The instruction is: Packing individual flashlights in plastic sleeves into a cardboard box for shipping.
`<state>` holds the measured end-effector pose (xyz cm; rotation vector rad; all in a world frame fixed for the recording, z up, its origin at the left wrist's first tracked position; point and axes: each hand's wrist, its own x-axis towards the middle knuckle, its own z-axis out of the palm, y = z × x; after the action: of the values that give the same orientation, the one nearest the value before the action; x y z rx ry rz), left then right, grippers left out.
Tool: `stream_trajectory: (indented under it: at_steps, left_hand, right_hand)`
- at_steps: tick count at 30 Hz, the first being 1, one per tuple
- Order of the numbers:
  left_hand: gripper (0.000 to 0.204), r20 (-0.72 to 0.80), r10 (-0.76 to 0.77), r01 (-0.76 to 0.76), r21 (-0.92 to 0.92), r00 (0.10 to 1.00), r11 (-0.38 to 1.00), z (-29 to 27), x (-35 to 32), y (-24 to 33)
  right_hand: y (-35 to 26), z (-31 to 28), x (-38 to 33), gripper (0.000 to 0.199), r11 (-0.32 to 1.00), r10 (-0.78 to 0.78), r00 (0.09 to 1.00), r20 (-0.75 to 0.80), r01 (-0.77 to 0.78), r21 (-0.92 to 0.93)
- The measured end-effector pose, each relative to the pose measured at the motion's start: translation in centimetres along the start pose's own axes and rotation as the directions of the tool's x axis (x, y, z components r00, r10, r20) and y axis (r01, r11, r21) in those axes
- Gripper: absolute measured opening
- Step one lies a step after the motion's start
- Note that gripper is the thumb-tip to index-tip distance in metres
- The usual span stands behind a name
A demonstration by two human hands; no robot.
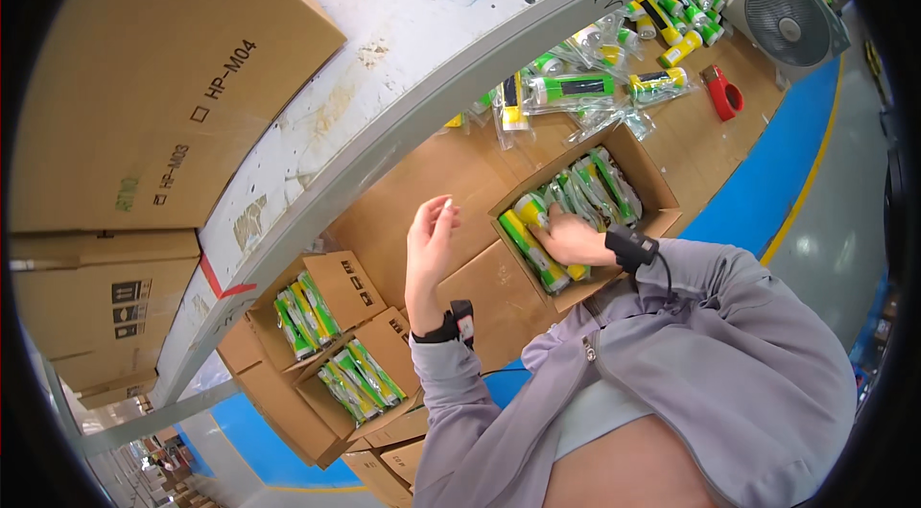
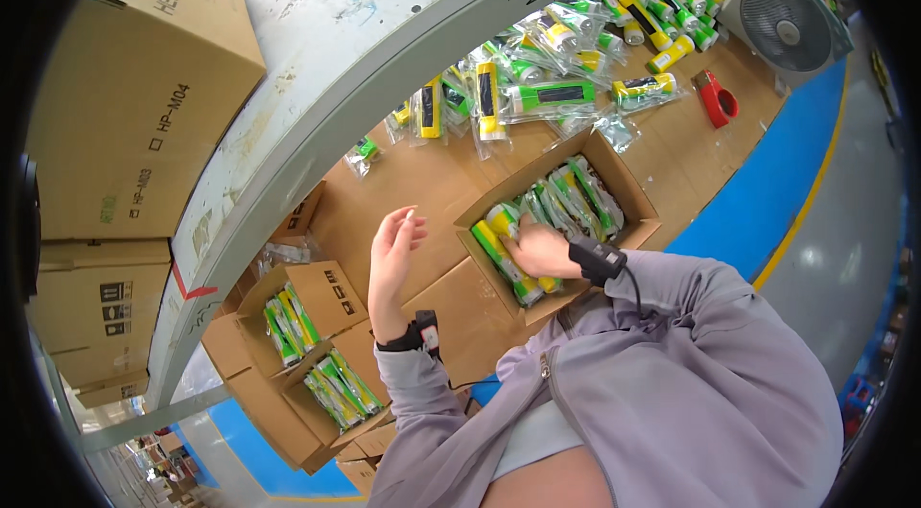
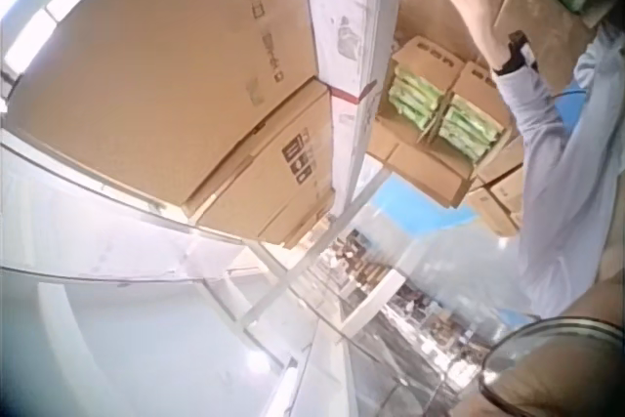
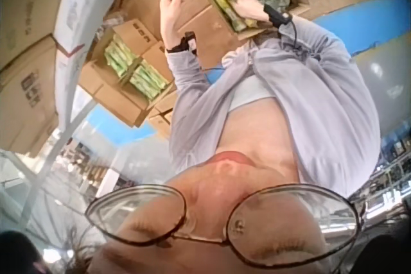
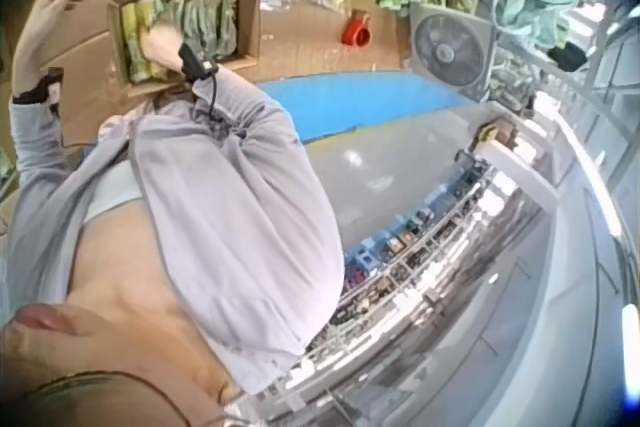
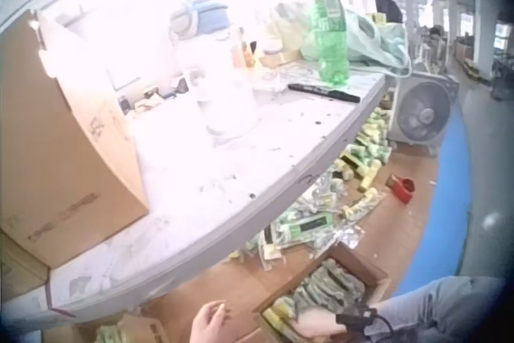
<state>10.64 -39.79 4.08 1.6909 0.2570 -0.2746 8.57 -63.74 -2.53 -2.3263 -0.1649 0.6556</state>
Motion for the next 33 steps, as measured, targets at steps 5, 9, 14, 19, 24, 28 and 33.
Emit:
stream_trajectory:
  at_steps: [5,9,14,19,24,28,33]
  left_hand:
    - [0.036,0.003,-0.063,0.061,0.207,0.998,0.976,-0.9,10.2,-3.8]
    - [0.056,-0.132,0.129,-0.046,0.498,0.983,0.866,0.1,20.7,-8.5]
    - [0.095,-0.131,0.389,-0.202,0.684,0.912,0.701,0.2,29.2,-12.5]
    - [0.107,-0.11,0.163,-0.064,0.609,0.981,0.791,4.0,27.3,-8.8]
    - [0.07,0.002,-0.009,0.008,0.339,1.0,0.941,5.4,21.9,-5.4]
    - [0.045,-0.194,0.042,0.01,0.262,0.98,0.965,4.0,19.4,-8.6]
    - [0.037,-0.239,0.209,-0.201,0.059,0.948,0.978,3.2,11.2,-4.7]
  right_hand:
    - [-0.7,1.0,0.5,0.06,0.931,0.107,0.993,-0.05,-0.118,-0.345]
    - [-0.4,0.9,0.4,0.053,0.915,0.175,0.984,-0.026,-0.172,-0.365]
    - [-0.6,2.9,0.8,0.048,0.939,0.087,0.977,-0.193,-0.145,-0.312]
    - [1.0,4.1,0.7,0.04,0.973,0.059,0.944,-0.325,-0.128,-0.193]
    - [0.7,3.8,0.8,0.041,0.977,0.084,0.947,-0.31,-0.14,-0.163]
    - [0.9,3.9,1.0,0.048,0.982,0.097,0.959,-0.265,-0.135,-0.129]
    - [1.2,0.0,1.7,0.061,0.976,0.215,0.961,0.175,-0.206,-0.066]
